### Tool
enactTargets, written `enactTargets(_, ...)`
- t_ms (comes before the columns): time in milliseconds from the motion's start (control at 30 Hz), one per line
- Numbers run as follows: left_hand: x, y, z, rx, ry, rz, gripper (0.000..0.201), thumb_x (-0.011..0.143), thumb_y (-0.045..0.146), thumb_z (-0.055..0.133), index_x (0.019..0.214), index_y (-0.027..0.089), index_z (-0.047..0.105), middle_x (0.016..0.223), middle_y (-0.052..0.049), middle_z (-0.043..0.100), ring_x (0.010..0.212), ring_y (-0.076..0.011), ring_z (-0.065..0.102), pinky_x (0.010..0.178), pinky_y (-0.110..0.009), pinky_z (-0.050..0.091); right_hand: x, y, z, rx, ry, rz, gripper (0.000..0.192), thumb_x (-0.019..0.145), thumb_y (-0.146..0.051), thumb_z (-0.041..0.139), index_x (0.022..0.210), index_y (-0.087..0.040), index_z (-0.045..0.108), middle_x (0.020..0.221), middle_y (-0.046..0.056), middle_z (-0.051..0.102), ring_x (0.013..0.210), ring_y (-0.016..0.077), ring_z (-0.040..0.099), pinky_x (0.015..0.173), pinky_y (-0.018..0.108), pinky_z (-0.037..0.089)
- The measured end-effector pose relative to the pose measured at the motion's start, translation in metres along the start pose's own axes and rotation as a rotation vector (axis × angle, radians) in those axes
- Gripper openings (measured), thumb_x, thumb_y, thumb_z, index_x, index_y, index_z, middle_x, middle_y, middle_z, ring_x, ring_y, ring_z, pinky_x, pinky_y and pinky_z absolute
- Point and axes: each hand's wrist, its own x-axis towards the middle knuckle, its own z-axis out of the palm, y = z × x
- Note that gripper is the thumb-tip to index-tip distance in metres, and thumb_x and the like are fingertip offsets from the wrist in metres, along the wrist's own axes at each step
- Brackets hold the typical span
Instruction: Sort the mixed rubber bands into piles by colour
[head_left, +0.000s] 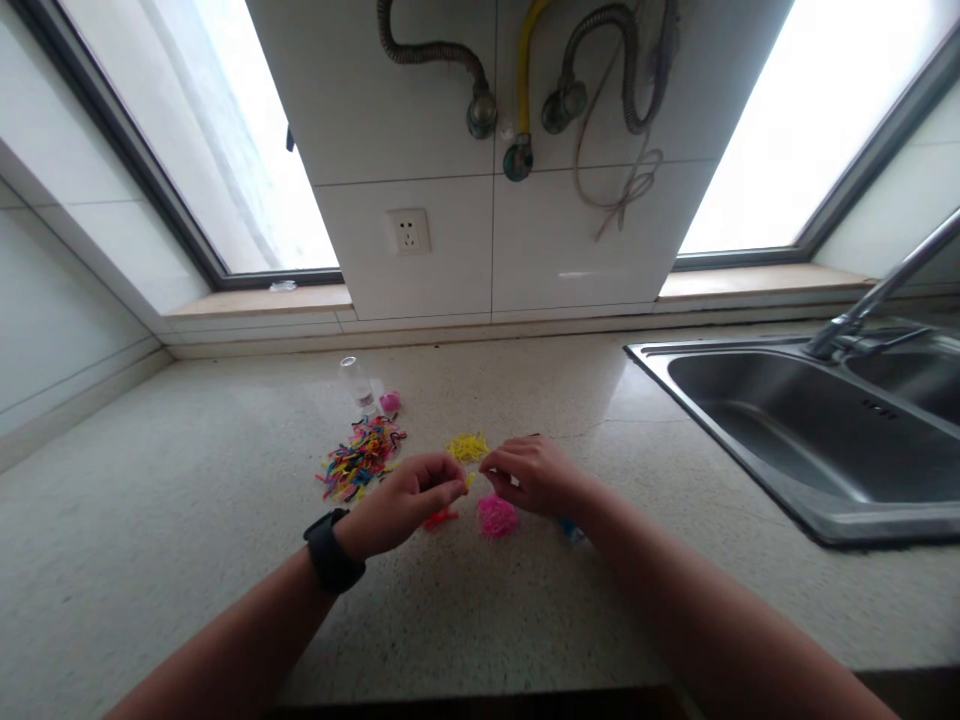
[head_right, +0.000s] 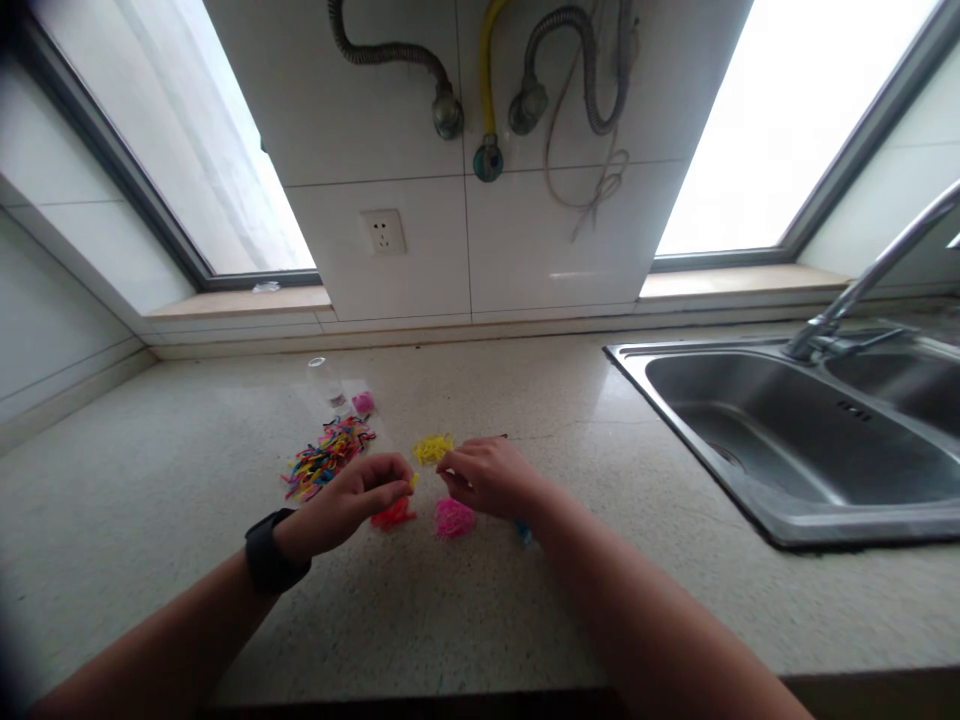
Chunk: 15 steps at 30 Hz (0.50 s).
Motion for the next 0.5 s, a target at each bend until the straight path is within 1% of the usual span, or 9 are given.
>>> enactTargets(67,0.002,-0.006,-0.001,-0.058,0.001,-0.009,0.023,0.089,0.038,0.062,0.089,0.014,0.06,0.074,0.003,0.049,0.062,-0.0079,0.04,0.057,-0.02,0.033,0.0,-0.002,0.001,0.009,0.039,0.006,0.016,0.091,-0.021,0.055,0.105,-0.021,0.063,0.078,0.001,0.068,0.068,0.0124,0.059,0.066,0.026,0.037)
enactTargets(167,0.004,-0.016,-0.002,-0.154,0.016,-0.03,0.026,0.088,0.04,0.062,0.089,0.015,0.058,0.071,0.004,0.045,0.058,-0.0068,0.034,0.052,-0.019,0.028,0.0,-0.006,0.002,0.033,0.131,0.037,0.021,0.092,-0.026,0.056,0.113,-0.021,0.058,0.079,0.0,0.068,0.068,0.0121,0.061,0.065,0.025,0.038)
enactTargets(233,0.006,-0.02,-0.002,-0.189,0.035,-0.048,0.027,0.087,0.041,0.062,0.089,0.015,0.057,0.07,0.005,0.043,0.056,-0.0063,0.032,0.051,-0.018,0.026,0.001,-0.01,0.004,0.044,0.182,0.05,0.024,0.093,-0.029,0.056,0.115,-0.021,0.056,0.08,0.0,0.069,0.068,0.0119,0.061,0.065,0.025,0.038)
enactTargets(333,0.007,-0.02,0.001,-0.153,0.049,-0.075,0.03,0.086,0.044,0.062,0.087,0.015,0.056,0.065,0.006,0.041,0.053,-0.0066,0.031,0.049,-0.019,0.025,0.002,-0.016,0.004,0.055,0.223,0.042,0.024,0.094,-0.034,0.057,0.115,-0.022,0.056,0.081,0.0,0.069,0.07,0.012,0.062,0.065,0.025,0.038)
enactTargets(500,0.007,-0.016,0.003,-0.055,0.048,-0.063,0.033,0.086,0.047,0.061,0.085,0.015,0.057,0.064,0.006,0.041,0.053,-0.0074,0.031,0.048,-0.019,0.025,0.003,-0.022,0.003,0.07,0.22,-0.011,0.022,0.095,-0.037,0.057,0.112,-0.023,0.059,0.081,0.0,0.069,0.069,0.0118,0.062,0.064,0.025,0.037)
